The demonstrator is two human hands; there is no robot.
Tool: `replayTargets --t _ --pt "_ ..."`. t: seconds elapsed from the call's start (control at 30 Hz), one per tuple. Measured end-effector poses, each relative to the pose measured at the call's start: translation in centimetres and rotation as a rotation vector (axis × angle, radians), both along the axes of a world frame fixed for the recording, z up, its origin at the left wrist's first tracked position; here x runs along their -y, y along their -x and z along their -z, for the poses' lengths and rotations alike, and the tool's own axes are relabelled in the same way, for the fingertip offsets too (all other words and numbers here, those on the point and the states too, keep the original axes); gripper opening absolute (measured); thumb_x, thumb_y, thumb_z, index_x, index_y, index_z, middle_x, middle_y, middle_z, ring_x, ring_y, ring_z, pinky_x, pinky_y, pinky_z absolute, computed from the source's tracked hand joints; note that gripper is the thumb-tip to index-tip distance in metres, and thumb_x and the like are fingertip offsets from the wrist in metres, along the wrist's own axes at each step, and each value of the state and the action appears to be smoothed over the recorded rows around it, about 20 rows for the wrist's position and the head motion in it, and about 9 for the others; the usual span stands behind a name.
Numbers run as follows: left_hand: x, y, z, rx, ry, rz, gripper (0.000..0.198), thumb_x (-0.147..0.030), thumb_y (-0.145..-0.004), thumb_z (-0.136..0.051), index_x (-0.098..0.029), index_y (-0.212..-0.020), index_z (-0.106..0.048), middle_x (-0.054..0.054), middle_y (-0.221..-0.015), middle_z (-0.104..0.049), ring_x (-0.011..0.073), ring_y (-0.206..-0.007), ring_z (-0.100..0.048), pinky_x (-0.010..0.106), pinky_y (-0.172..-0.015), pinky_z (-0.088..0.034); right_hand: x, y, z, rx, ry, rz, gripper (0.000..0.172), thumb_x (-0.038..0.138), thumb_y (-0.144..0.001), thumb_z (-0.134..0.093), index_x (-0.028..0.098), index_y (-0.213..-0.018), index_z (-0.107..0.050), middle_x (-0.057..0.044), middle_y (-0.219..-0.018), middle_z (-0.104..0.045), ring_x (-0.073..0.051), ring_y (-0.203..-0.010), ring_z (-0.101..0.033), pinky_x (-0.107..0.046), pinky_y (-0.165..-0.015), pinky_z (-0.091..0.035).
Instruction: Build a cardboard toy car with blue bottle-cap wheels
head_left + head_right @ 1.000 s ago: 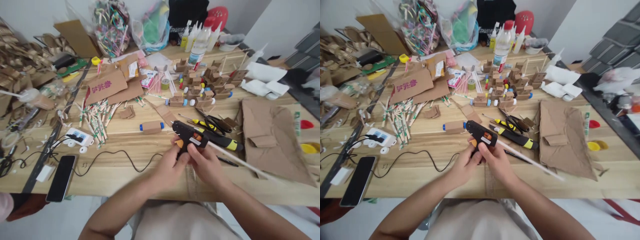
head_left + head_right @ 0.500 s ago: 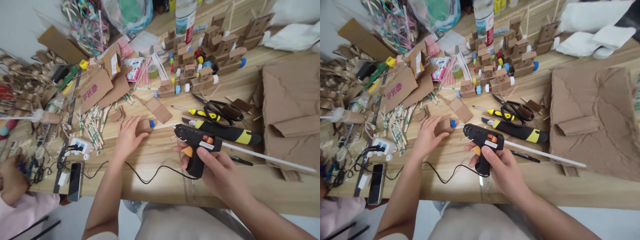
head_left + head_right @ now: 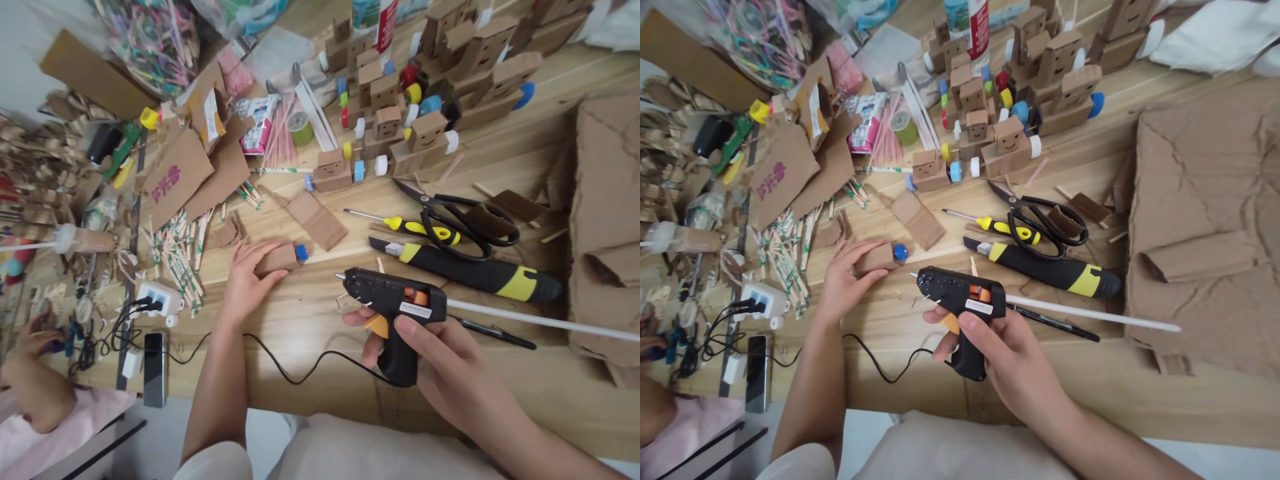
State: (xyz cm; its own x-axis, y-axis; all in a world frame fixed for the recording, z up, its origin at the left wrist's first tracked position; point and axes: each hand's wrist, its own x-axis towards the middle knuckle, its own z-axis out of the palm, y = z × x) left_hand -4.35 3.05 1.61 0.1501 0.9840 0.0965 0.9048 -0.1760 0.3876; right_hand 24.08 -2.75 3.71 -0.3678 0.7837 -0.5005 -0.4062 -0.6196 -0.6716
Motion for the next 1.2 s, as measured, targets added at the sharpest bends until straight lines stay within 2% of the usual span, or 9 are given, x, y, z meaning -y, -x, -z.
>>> replayTargets --t 0.2,0.4,0.53,0.6,0.7,0.83,0.93,1.07,1.2 --pt "0.3 0.0 0.2 -0.053 -0.016 0.014 0.050 -0.048 -0.086 -0.078 -0.030 -0.131 -0.069 0.009 -0.137 -0.074 0.0322 -0.131 -0.066 0.061 -0.126 -0.029 0.1 0.0 0.4 0.017 -0.013 -0.002 0.047 0.071 -0.076 -0.079 0.026 -0.089 -0.077 -0.009 -0.089 -0.079 -0.019 -0.057 -0.066 -0.038 -0.065 -0.059" --pt "0.6 -0.1 -0.1 -0.090 -0.097 0.027 0.040 -0.051 -0.087 -0.076 -0.032 -0.122 -0.074 0.008 -0.122 -0.080 0.0321 -0.120 -0.071 0.061 -0.129 -0.023 0.0 0.2 0.5 0.062 -0.030 0.013 0.048 0.070 -0.077 -0.079 0.024 -0.089 -0.076 -0.010 -0.093 -0.080 -0.020 -0.057 -0.067 -0.038 -0.062 -0.059" --pt "0.9 -0.3 -0.2 -0.082 -0.142 0.009 0.038 -0.052 -0.089 -0.073 -0.031 -0.120 -0.074 0.007 -0.122 -0.079 0.0301 -0.118 -0.071 0.058 -0.130 -0.020 -0.2 0.3 0.5 0.087 -0.055 0.005 0.051 0.072 -0.075 -0.080 0.023 -0.089 -0.076 -0.008 -0.077 -0.076 -0.024 -0.060 -0.070 -0.038 -0.059 -0.057" --pt "1.0 -0.2 0.1 -0.039 -0.162 -0.020 0.038 -0.053 -0.088 -0.073 -0.030 -0.118 -0.074 0.007 -0.120 -0.079 0.0292 -0.117 -0.071 0.057 -0.129 -0.024 -0.3 0.2 0.6 0.095 -0.060 0.005 0.051 0.072 -0.074 -0.080 0.023 -0.087 -0.076 -0.008 -0.072 -0.074 -0.024 -0.062 -0.070 -0.037 -0.058 -0.056" --pt "0.8 0.0 1.0 0.045 -0.168 -0.091 0.038 -0.054 -0.086 -0.073 -0.028 -0.115 -0.073 0.007 -0.118 -0.080 0.0293 -0.117 -0.071 0.057 -0.125 -0.031 -0.4 0.2 0.6 0.119 -0.076 0.006 0.049 0.071 -0.076 -0.078 0.023 -0.086 -0.078 -0.009 -0.077 -0.075 -0.024 -0.062 -0.068 -0.037 -0.057 -0.054" --pt "0.4 0.3 1.9 0.093 -0.172 -0.141 0.037 -0.051 -0.084 -0.076 -0.028 -0.113 -0.073 0.006 -0.118 -0.080 0.0300 -0.119 -0.070 0.059 -0.125 -0.030 -0.6 0.3 0.5 0.116 -0.093 0.015 0.046 0.068 -0.075 -0.081 0.024 -0.087 -0.077 -0.008 -0.081 -0.075 -0.019 -0.055 -0.062 -0.037 -0.055 -0.052" --pt "0.3 0.7 1.9 0.135 -0.178 -0.151 0.039 -0.050 -0.082 -0.078 -0.027 -0.113 -0.072 0.007 -0.120 -0.079 0.0302 -0.121 -0.069 0.057 -0.124 -0.033 -1.0 0.6 0.4 0.133 -0.109 0.017 0.045 0.066 -0.074 -0.082 0.023 -0.083 -0.075 -0.007 -0.081 -0.075 -0.016 -0.050 -0.055 -0.035 -0.051 -0.047" --pt "0.2 1.5 1.9 0.265 -0.213 -0.223 0.042 -0.050 -0.081 -0.078 -0.025 -0.113 -0.071 0.008 -0.121 -0.078 0.0292 -0.118 -0.070 0.049 -0.114 -0.047 -2.2 0.9 -0.2 0.196 -0.159 0.003 0.041 0.063 -0.071 -0.084 0.024 -0.079 -0.073 -0.004 -0.076 -0.073 -0.013 -0.047 -0.046 -0.034 -0.049 -0.041" --pt "0.1 1.8 1.9 0.319 -0.225 -0.242 0.042 -0.048 -0.081 -0.078 -0.025 -0.115 -0.071 0.008 -0.120 -0.078 0.0288 -0.115 -0.071 0.048 -0.112 -0.049 -4.3 1.5 -1.1 0.277 -0.246 -0.103 0.041 0.060 -0.069 -0.085 0.022 -0.079 -0.072 -0.006 -0.079 -0.074 -0.010 -0.047 -0.040 -0.032 -0.048 -0.036"
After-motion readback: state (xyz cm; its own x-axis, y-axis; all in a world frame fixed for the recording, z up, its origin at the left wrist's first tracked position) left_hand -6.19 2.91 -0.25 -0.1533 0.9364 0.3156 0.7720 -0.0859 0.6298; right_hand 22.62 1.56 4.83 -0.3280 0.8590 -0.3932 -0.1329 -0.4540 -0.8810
